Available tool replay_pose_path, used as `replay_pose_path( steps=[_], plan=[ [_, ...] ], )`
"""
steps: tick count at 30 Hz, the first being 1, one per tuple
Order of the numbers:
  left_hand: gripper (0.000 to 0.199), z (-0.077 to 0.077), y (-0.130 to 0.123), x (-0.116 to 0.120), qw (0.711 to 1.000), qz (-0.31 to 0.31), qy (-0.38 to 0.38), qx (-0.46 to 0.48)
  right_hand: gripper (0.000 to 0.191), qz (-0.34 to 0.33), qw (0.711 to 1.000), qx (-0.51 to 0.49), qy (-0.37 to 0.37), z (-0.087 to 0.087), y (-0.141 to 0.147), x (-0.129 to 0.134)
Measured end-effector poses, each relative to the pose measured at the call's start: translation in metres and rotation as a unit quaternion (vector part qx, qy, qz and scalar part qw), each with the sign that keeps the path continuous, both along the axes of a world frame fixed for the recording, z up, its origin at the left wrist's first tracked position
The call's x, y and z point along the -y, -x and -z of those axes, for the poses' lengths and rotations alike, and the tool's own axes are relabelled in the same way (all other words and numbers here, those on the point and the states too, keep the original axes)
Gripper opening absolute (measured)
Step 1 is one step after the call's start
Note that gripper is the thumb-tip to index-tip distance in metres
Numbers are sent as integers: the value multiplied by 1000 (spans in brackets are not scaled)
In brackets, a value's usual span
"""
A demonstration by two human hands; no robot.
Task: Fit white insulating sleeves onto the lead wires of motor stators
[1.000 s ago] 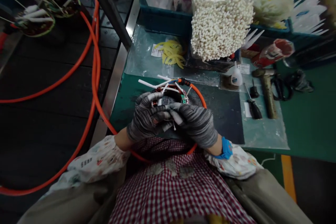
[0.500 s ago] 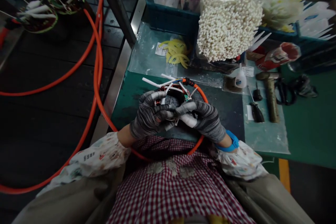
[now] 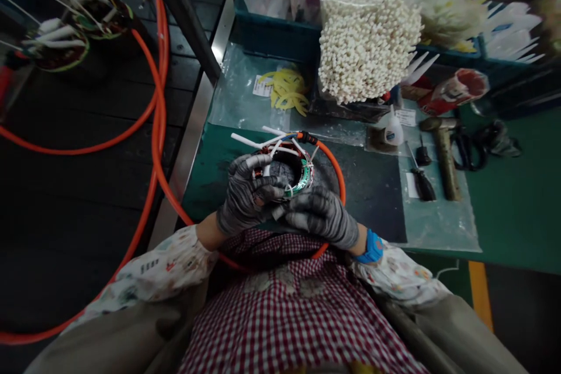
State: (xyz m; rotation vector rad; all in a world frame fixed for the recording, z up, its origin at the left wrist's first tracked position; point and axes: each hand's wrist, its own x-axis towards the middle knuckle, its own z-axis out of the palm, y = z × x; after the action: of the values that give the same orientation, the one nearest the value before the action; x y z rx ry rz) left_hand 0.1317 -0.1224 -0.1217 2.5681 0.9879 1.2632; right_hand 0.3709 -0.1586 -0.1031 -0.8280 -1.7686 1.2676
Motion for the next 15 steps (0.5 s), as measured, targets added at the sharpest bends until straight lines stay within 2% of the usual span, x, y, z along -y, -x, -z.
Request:
replay_pose_path(
  steps=[2,6,9,12,14,15],
  plan=[
    [31,0,-2,0,1000,-19,3,18,19,-15,1000,11,-16,-8,8,-5],
    [17,-3,-6,2,999,-34,-31,4,16,116,992,15,-45,-20,29,-17],
    [17,-2,-8,11,998,-37,-44,-25,12,205,976,8,-78,-22,34,-22],
    [36,4,-3,34,995,-86,-39,-32,9,345,931,39,-112,-19,8,-31],
    [62,9,8,48,989,-142,24,14,12,451,878,102,-125,-15,-31,-45],
    [75,11,17,51,982,-162,82,43,16,481,857,141,-122,-12,-54,-55]
  ],
)
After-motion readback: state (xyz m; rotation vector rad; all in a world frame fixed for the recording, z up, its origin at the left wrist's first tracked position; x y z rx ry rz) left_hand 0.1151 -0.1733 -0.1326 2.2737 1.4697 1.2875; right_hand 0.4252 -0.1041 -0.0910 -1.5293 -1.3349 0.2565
